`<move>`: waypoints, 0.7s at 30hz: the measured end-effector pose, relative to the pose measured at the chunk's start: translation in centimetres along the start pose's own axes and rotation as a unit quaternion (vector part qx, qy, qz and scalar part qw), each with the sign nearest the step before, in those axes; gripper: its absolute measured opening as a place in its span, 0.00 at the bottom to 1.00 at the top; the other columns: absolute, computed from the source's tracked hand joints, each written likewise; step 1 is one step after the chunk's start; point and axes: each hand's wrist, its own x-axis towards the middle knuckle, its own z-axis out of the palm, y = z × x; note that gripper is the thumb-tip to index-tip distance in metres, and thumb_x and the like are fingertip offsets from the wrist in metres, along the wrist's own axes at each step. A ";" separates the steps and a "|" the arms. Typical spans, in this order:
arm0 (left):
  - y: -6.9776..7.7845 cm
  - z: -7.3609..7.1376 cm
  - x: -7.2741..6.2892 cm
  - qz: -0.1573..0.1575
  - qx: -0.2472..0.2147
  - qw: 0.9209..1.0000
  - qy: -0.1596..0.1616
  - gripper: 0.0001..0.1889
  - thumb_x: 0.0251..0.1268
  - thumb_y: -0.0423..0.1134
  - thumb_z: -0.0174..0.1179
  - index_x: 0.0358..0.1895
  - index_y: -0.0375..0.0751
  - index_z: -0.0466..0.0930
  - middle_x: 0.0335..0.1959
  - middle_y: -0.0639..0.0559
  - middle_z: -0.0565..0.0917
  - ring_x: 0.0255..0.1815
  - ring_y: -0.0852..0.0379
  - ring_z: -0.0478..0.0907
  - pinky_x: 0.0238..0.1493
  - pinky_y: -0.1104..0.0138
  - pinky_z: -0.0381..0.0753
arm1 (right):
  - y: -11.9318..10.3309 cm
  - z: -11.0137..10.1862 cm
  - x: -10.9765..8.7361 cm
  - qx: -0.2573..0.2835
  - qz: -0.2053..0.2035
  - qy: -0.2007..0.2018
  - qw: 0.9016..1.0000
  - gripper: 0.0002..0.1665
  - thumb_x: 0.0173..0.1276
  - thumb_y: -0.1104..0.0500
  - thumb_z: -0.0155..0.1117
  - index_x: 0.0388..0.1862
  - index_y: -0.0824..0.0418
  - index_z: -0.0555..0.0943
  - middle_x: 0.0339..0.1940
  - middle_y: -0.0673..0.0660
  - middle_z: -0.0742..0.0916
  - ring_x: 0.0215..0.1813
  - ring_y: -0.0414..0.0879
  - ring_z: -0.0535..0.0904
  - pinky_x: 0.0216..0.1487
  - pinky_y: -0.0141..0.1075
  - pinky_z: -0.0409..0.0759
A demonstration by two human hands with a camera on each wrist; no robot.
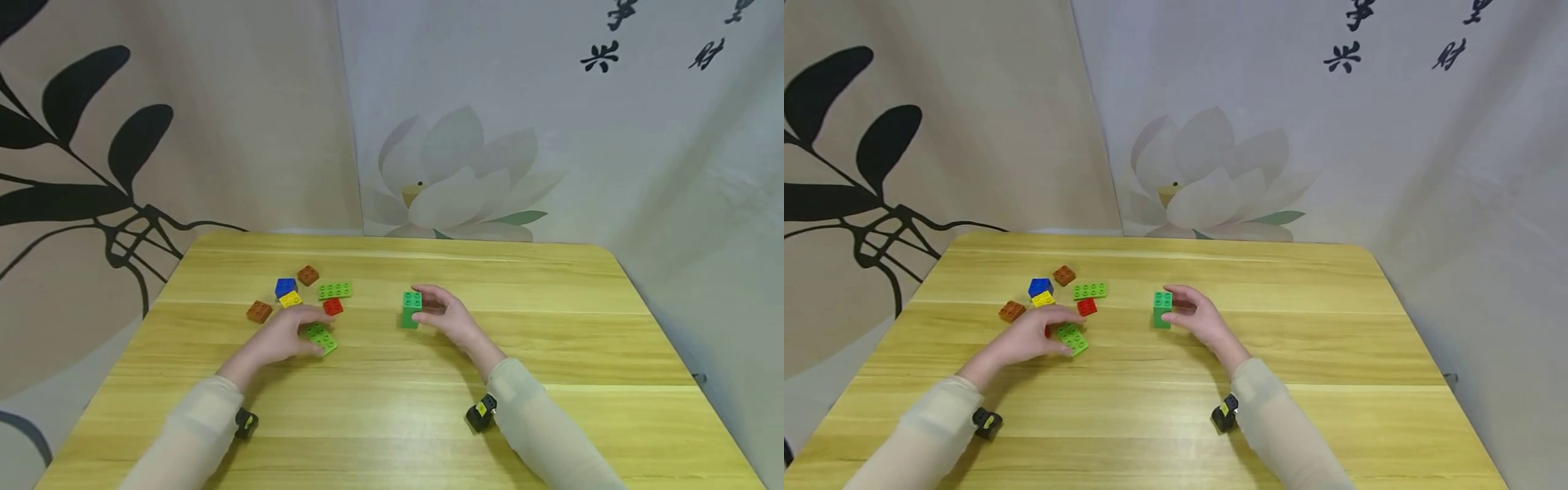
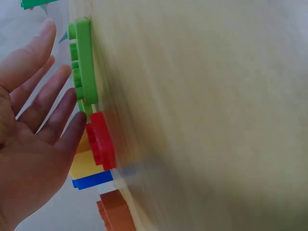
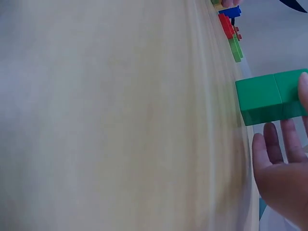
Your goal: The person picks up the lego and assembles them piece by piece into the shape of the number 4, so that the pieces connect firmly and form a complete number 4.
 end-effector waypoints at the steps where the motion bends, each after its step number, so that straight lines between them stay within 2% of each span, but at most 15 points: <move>1: -0.2 0.0 0.0 0.000 -0.002 1.000 -0.001 0.28 0.48 0.34 0.78 0.57 0.38 0.82 0.58 0.43 0.81 0.61 0.41 0.74 0.62 0.48 0.73 | 0.1 0.0 0.0 0.001 -0.002 0.004 1.000 0.36 0.65 0.68 0.69 0.71 0.62 0.70 0.61 0.64 0.79 0.63 0.59 0.73 0.64 0.49 0.72; 8: -1.0 0.0 0.0 0.008 -0.003 1.000 -0.008 0.26 0.49 0.34 0.77 0.55 0.40 0.84 0.59 0.40 0.80 0.62 0.38 0.73 0.60 0.46 0.74 | 0.3 0.2 0.0 0.000 -0.003 0.020 1.000 0.29 0.64 0.66 0.70 0.65 0.64 0.75 0.58 0.61 0.81 0.61 0.56 0.75 0.62 0.47 0.74; 17: -1.5 -0.1 0.7 0.022 -0.010 0.999 -0.037 0.25 0.47 0.31 0.77 0.53 0.42 0.86 0.58 0.46 0.82 0.63 0.43 0.73 0.62 0.47 0.72 | 0.7 -0.2 0.7 -0.003 -0.003 0.030 1.000 0.26 0.64 0.67 0.70 0.61 0.66 0.77 0.55 0.60 0.83 0.58 0.54 0.77 0.61 0.47 0.74; 21: -1.7 0.0 1.1 0.037 0.000 0.999 -0.039 0.23 0.47 0.31 0.77 0.51 0.43 0.87 0.55 0.48 0.83 0.61 0.43 0.74 0.62 0.46 0.72 | 0.8 -0.4 0.9 -0.005 -0.002 0.029 1.000 0.26 0.64 0.67 0.70 0.61 0.66 0.77 0.55 0.60 0.83 0.58 0.54 0.77 0.61 0.46 0.74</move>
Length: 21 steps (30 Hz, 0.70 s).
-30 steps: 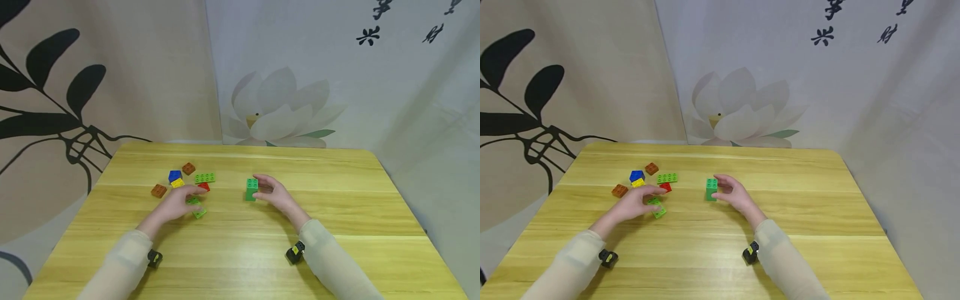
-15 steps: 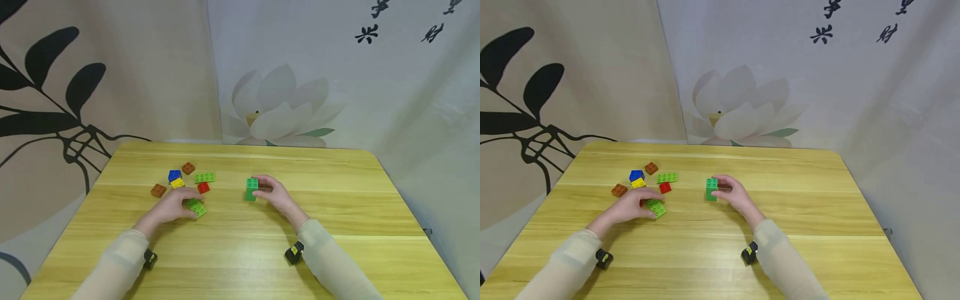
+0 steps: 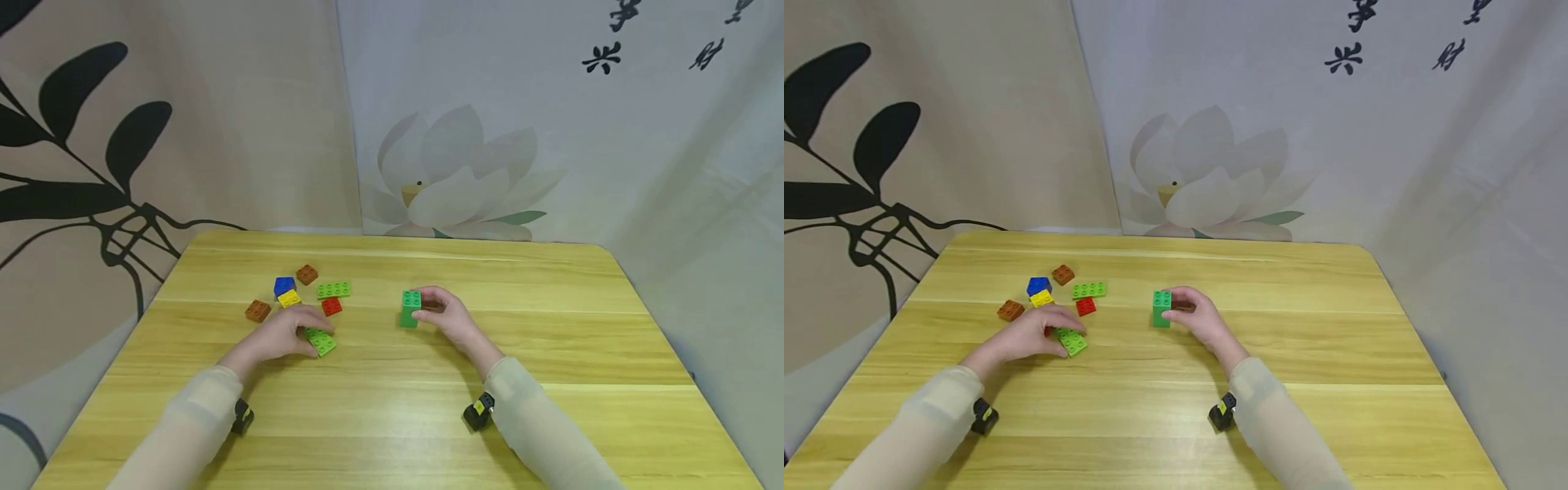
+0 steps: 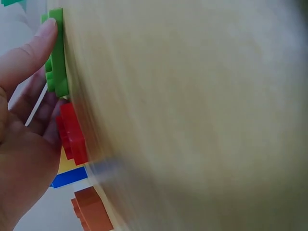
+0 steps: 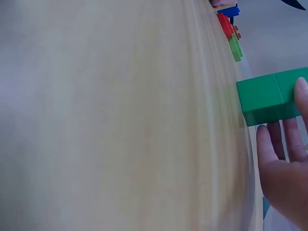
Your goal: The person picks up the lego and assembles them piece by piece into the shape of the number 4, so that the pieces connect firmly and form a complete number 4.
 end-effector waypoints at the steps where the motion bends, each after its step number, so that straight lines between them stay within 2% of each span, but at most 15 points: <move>1: -0.1 0.0 0.1 0.004 0.003 1.000 0.000 0.23 0.47 0.31 0.77 0.51 0.43 0.87 0.54 0.49 0.83 0.60 0.44 0.75 0.61 0.46 0.72 | 0.0 0.0 0.0 -0.001 0.000 0.001 1.000 0.26 0.64 0.67 0.70 0.61 0.66 0.77 0.55 0.60 0.83 0.58 0.54 0.77 0.61 0.47 0.74; 7: -0.1 0.1 0.3 0.018 0.008 1.000 -0.005 0.21 0.47 0.31 0.77 0.49 0.45 0.88 0.49 0.54 0.84 0.54 0.48 0.77 0.59 0.48 0.74 | 0.0 -0.1 0.1 -0.003 -0.001 0.000 1.000 0.26 0.65 0.67 0.70 0.62 0.67 0.76 0.55 0.61 0.83 0.59 0.55 0.76 0.62 0.47 0.73; 14: 0.2 0.3 0.5 0.011 0.021 1.000 -0.012 0.19 0.48 0.31 0.77 0.47 0.47 0.89 0.46 0.59 0.83 0.52 0.53 0.76 0.59 0.51 0.74 | -0.1 -0.2 0.2 -0.010 0.005 -0.004 1.000 0.26 0.63 0.71 0.69 0.60 0.70 0.75 0.54 0.63 0.83 0.58 0.58 0.77 0.61 0.48 0.74; 21: 0.4 0.4 0.6 0.019 0.025 0.999 -0.009 0.18 0.49 0.32 0.77 0.47 0.45 0.89 0.45 0.58 0.83 0.50 0.52 0.77 0.57 0.52 0.76 | 0.3 -0.3 0.0 -0.004 -0.008 -0.001 1.000 0.26 0.65 0.68 0.69 0.61 0.67 0.76 0.56 0.61 0.83 0.59 0.56 0.76 0.62 0.47 0.73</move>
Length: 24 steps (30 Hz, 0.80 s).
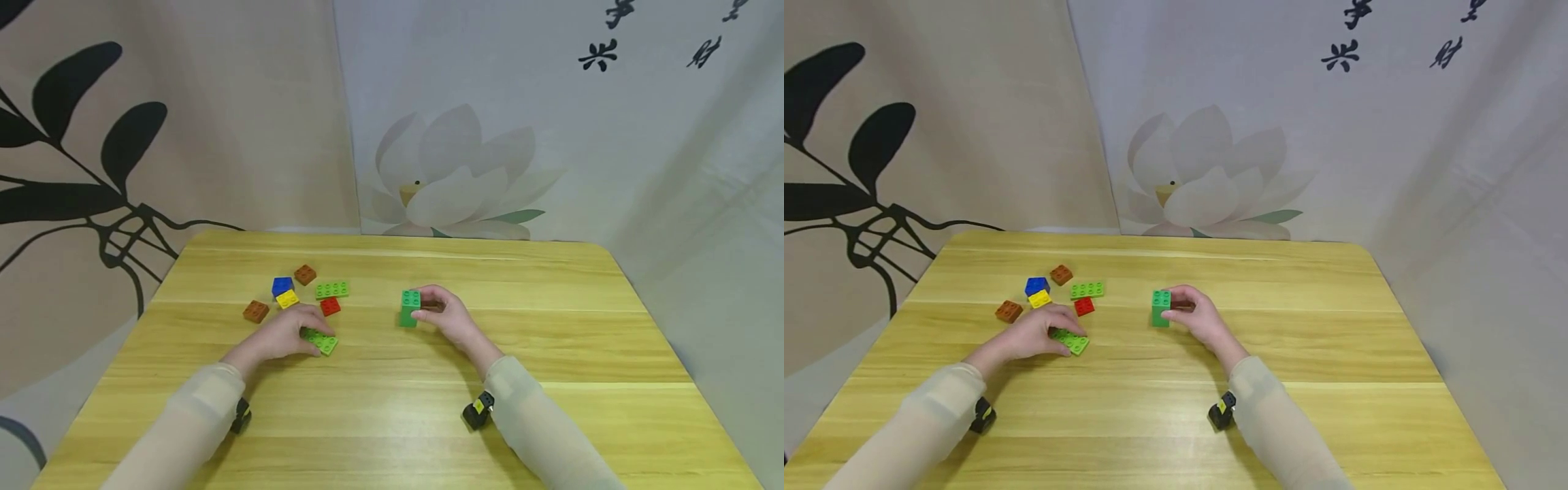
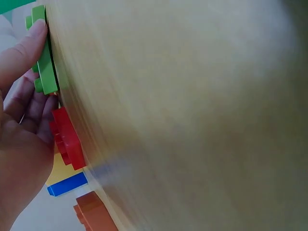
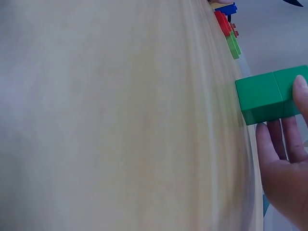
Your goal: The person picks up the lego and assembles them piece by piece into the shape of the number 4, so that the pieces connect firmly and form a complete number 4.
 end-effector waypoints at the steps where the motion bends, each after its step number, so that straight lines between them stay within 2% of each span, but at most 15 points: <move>1: 0.0 0.0 0.0 -0.001 -0.001 1.000 0.001 0.18 0.49 0.32 0.77 0.47 0.44 0.89 0.45 0.57 0.83 0.51 0.52 0.77 0.57 0.52 0.76 | 0.0 0.0 0.0 -0.002 -0.003 0.000 1.000 0.26 0.65 0.68 0.69 0.61 0.67 0.76 0.55 0.61 0.83 0.59 0.56 0.76 0.62 0.48 0.73; 10: 0.1 -0.1 0.1 -0.026 -0.002 0.999 0.025 0.18 0.50 0.35 0.76 0.47 0.43 0.88 0.46 0.54 0.82 0.50 0.51 0.77 0.55 0.52 0.77 | 0.4 0.2 -0.1 -0.010 -0.016 0.004 1.000 0.25 0.64 0.67 0.70 0.59 0.66 0.77 0.53 0.60 0.83 0.57 0.55 0.77 0.61 0.47 0.75; 15: 0.6 0.0 0.8 -0.034 0.006 0.998 0.044 0.18 0.51 0.37 0.76 0.48 0.44 0.88 0.46 0.54 0.83 0.51 0.51 0.78 0.56 0.51 0.76 | 0.5 0.0 -0.1 -0.012 -0.022 0.000 1.000 0.24 0.64 0.67 0.70 0.59 0.66 0.77 0.53 0.60 0.83 0.57 0.55 0.77 0.61 0.48 0.74; 21: 1.4 0.2 1.8 -0.035 0.002 0.997 0.071 0.20 0.53 0.39 0.76 0.51 0.44 0.87 0.47 0.54 0.82 0.49 0.53 0.77 0.50 0.56 0.78 | 0.5 -0.1 0.0 -0.014 -0.032 -0.003 0.999 0.23 0.65 0.67 0.70 0.58 0.67 0.76 0.53 0.60 0.83 0.57 0.55 0.77 0.62 0.49 0.73; 24: 1.6 0.3 2.3 -0.030 0.001 0.996 0.081 0.19 0.53 0.39 0.76 0.50 0.43 0.87 0.47 0.53 0.82 0.50 0.51 0.77 0.52 0.55 0.78 | 0.5 -0.2 0.0 -0.013 -0.033 -0.004 0.999 0.23 0.64 0.67 0.70 0.58 0.67 0.77 0.53 0.60 0.83 0.57 0.55 0.77 0.62 0.49 0.73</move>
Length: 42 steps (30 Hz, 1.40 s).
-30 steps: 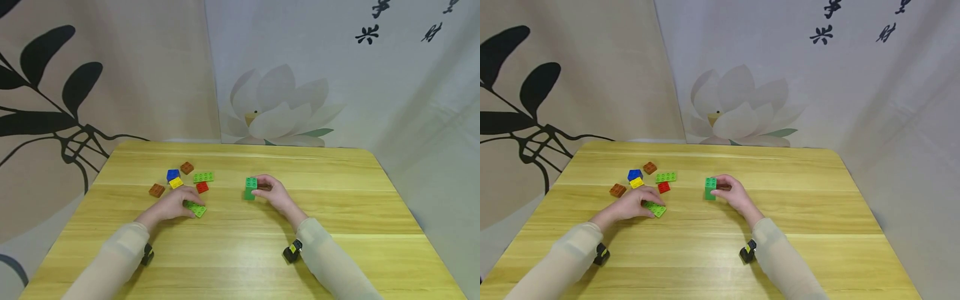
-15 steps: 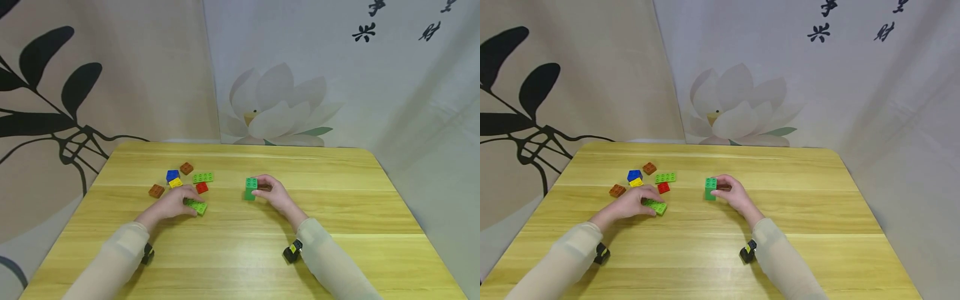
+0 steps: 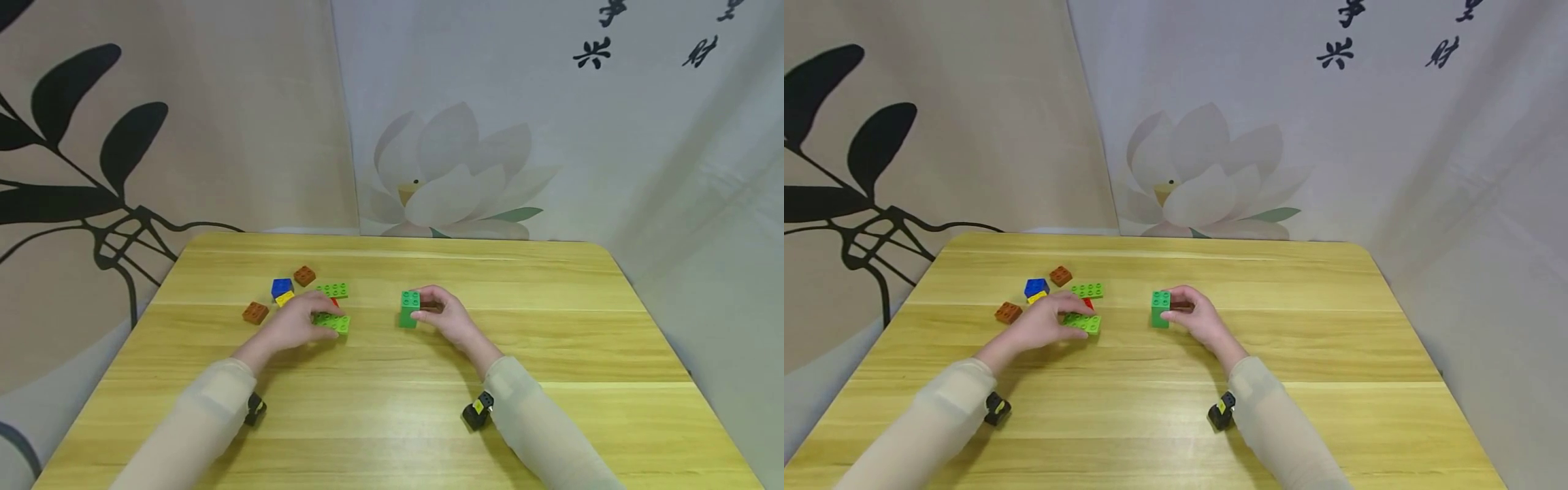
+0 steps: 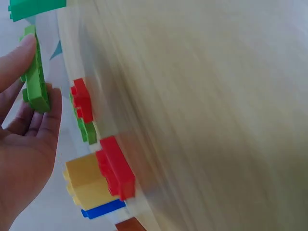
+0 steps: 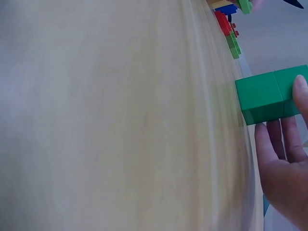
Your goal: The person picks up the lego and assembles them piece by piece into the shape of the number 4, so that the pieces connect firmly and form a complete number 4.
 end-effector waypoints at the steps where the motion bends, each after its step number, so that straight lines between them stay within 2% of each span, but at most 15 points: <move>1: 0.1 0.1 0.1 -0.001 -0.002 1.000 0.002 0.19 0.53 0.39 0.76 0.50 0.42 0.87 0.48 0.52 0.82 0.51 0.50 0.77 0.53 0.54 0.78 | 0.0 0.0 0.0 0.000 0.001 0.000 1.000 0.23 0.64 0.67 0.70 0.58 0.67 0.77 0.53 0.60 0.83 0.57 0.55 0.77 0.61 0.49 0.73; 10: 1.6 0.8 1.5 -0.011 -0.028 1.000 0.008 0.20 0.55 0.41 0.75 0.51 0.43 0.86 0.53 0.47 0.83 0.58 0.44 0.76 0.60 0.49 0.75 | -0.1 -0.1 0.3 0.003 0.010 -0.003 1.000 0.24 0.65 0.66 0.70 0.60 0.67 0.76 0.54 0.62 0.83 0.59 0.56 0.76 0.62 0.48 0.73; 14: 2.4 1.1 2.1 -0.023 -0.035 0.999 0.010 0.19 0.55 0.42 0.75 0.52 0.46 0.86 0.54 0.48 0.83 0.64 0.41 0.72 0.64 0.47 0.70 | -0.1 -0.2 0.4 0.006 0.013 -0.007 1.000 0.25 0.66 0.67 0.69 0.61 0.67 0.75 0.55 0.63 0.82 0.60 0.57 0.75 0.62 0.48 0.72; 17: 3.0 1.3 2.6 -0.021 -0.037 0.999 0.018 0.19 0.55 0.41 0.75 0.51 0.47 0.86 0.52 0.51 0.83 0.61 0.44 0.74 0.62 0.49 0.72 | -0.1 -0.2 0.5 0.008 0.013 -0.009 1.000 0.25 0.66 0.68 0.68 0.61 0.69 0.75 0.55 0.64 0.82 0.60 0.58 0.75 0.62 0.47 0.72; 21: 3.8 1.8 3.3 -0.002 -0.042 0.999 0.033 0.19 0.54 0.39 0.75 0.51 0.45 0.87 0.47 0.53 0.84 0.50 0.52 0.77 0.54 0.55 0.77 | -0.7 -0.2 0.3 0.009 0.015 -0.010 1.000 0.24 0.66 0.70 0.67 0.60 0.71 0.75 0.54 0.65 0.82 0.59 0.60 0.75 0.61 0.47 0.73; 25: 4.7 2.2 4.0 0.019 -0.043 0.998 0.041 0.20 0.54 0.37 0.75 0.52 0.41 0.86 0.47 0.51 0.84 0.50 0.51 0.78 0.54 0.55 0.77 | -2.2 0.0 -0.3 0.010 0.009 -0.012 1.000 0.23 0.66 0.70 0.67 0.59 0.72 0.75 0.53 0.65 0.83 0.59 0.60 0.75 0.60 0.46 0.74; 32: 6.0 2.8 5.0 0.016 -0.063 0.997 0.050 0.20 0.54 0.36 0.75 0.52 0.41 0.86 0.48 0.51 0.85 0.52 0.51 0.79 0.56 0.55 0.78 | -2.9 0.1 -0.7 0.020 0.004 -0.016 1.000 0.22 0.66 0.71 0.66 0.59 0.72 0.75 0.53 0.64 0.83 0.58 0.59 0.76 0.61 0.48 0.73; 36: 6.4 3.1 5.5 0.027 -0.063 0.996 0.060 0.19 0.53 0.36 0.75 0.51 0.40 0.86 0.48 0.49 0.86 0.52 0.50 0.80 0.56 0.55 0.78 | -2.3 0.0 -0.4 0.020 0.005 -0.017 1.000 0.23 0.66 0.71 0.66 0.59 0.72 0.75 0.54 0.66 0.82 0.58 0.60 0.75 0.62 0.48 0.73; 42: 7.2 3.4 6.2 0.020 -0.069 0.995 0.071 0.19 0.55 0.37 0.75 0.51 0.40 0.86 0.48 0.48 0.86 0.51 0.50 0.80 0.56 0.55 0.78 | -0.1 -0.3 0.5 0.022 0.007 -0.014 1.000 0.24 0.65 0.71 0.67 0.60 0.71 0.75 0.55 0.65 0.82 0.59 0.59 0.75 0.62 0.46 0.71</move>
